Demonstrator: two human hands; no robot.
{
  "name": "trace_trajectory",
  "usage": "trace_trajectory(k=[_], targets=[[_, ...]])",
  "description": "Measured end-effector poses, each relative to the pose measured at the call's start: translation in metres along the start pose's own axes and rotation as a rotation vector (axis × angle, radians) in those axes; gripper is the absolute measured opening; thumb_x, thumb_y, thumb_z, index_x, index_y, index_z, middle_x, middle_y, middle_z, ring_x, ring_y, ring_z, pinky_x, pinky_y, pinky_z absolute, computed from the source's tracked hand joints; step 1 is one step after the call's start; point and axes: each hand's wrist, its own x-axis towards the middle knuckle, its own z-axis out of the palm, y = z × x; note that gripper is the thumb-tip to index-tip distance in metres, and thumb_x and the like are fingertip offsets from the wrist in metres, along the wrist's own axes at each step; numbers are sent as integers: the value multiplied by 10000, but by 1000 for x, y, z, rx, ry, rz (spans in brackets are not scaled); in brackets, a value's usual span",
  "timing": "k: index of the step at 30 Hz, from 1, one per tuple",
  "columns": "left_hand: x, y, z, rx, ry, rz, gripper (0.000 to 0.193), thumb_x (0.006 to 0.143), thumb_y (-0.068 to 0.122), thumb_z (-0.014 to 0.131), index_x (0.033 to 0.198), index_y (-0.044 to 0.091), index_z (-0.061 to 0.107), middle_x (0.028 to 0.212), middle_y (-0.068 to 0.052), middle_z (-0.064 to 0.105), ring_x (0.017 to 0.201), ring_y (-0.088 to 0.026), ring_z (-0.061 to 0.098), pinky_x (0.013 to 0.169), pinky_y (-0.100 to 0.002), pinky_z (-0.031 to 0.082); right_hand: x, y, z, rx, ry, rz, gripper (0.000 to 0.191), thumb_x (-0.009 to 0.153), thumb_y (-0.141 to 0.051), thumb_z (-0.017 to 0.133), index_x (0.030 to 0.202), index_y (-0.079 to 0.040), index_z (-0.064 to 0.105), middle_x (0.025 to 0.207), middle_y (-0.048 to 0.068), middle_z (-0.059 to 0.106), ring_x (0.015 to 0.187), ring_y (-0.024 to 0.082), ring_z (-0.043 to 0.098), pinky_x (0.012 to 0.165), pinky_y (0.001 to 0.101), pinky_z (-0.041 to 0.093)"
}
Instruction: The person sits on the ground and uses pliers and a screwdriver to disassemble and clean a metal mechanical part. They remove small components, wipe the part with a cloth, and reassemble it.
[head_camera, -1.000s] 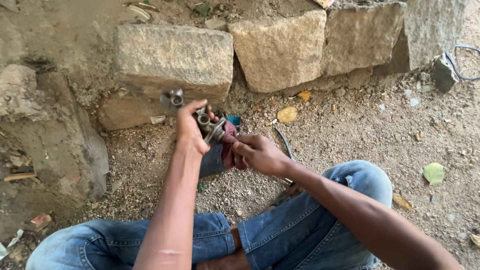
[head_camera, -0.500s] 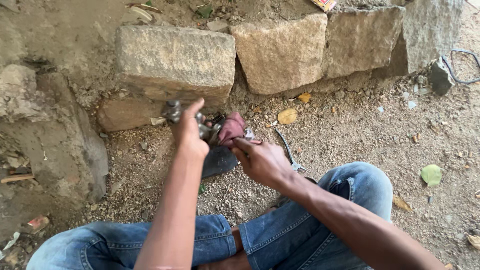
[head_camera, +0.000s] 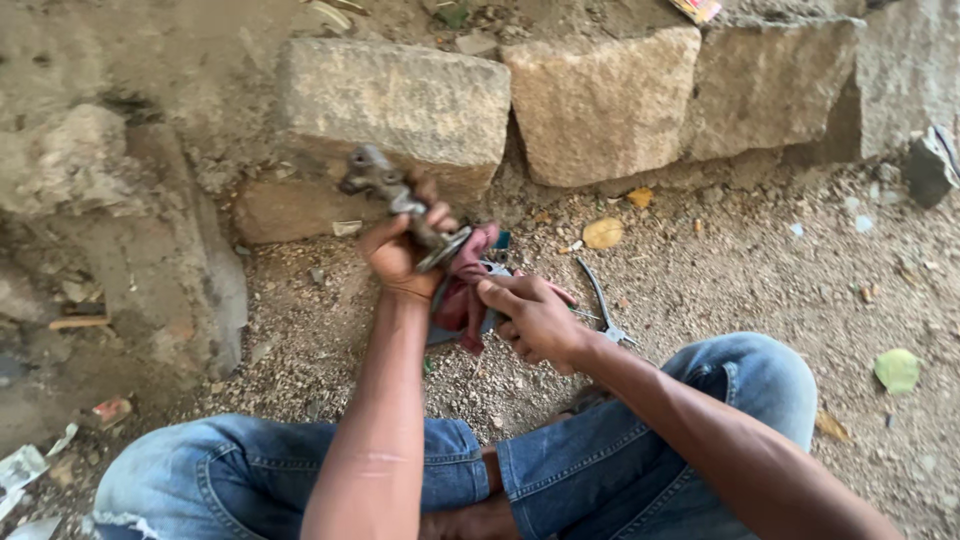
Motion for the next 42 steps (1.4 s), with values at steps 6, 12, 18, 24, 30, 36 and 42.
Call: trace_trajectory(k=[6, 12, 18, 24, 30, 36, 42], targets=[[3, -3, 30, 577, 723, 73, 385, 771, 140, 756, 1106, 22, 608, 933, -94, 634, 868, -250, 622, 825, -400, 531, 4, -5, 4, -686, 389, -325, 386, 1037, -383, 476, 1143, -112, 729, 674, 34, 724, 520, 172, 683, 514, 389, 547], [-2, -25, 43, 840, 1223, 282, 345, 722, 115, 838, 990, 29, 639, 900, -66, 662, 815, -180, 619, 749, -350, 470, -9, -2, 11, -889, 387, -458, 342, 992, -315, 511, 1111, -90, 740, 757, 114, 686, 549, 255, 655, 566, 466, 553], [-15, -22, 17, 597, 863, 301, 259, 658, -26, 698, 903, 32, 641, 832, -96, 671, 687, -225, 666, 600, -368, 564, -8, 3, 12, -585, 133, -262, 419, 1062, -338, 468, 950, -48, 749, 761, 13, 754, 566, 143, 594, 609, 414, 527], [-25, -8, -10, 84, -53, 189, 305, 686, -26, 676, 979, 59, 668, 893, -67, 670, 781, -240, 690, 695, -391, 620, -17, 0, 18, -109, -46, 74, 346, 1030, -339, 478, 1105, -101, 718, 579, -24, 423, 486, 127, 369, 458, 355, 322], [-17, -3, 1, 90, -75, 78, 381, 741, 17, 741, 1117, 63, 700, 989, -64, 690, 873, -232, 685, 769, -392, 618, -9, 7, 15, -324, 82, -169, 363, 1062, -339, 512, 1049, -52, 733, 664, -70, 510, 526, 62, 442, 459, 278, 402], [-24, 2, 43, 675, 759, 121, 328, 757, 192, 814, 1014, 44, 674, 923, -80, 665, 813, -217, 631, 687, -408, 575, -6, 15, 3, -950, 381, -599, 302, 1027, -294, 515, 985, -56, 696, 683, 47, 639, 388, 142, 527, 384, 370, 466], [-16, 0, 59, 642, 1138, 254, 180, 810, 145, 772, 906, 49, 655, 824, -97, 692, 630, -165, 621, 507, -324, 530, -12, 15, 17, -1131, 391, -496, 311, 1010, -285, 503, 1147, -67, 679, 594, 129, 693, 355, 222, 556, 394, 420, 489]])
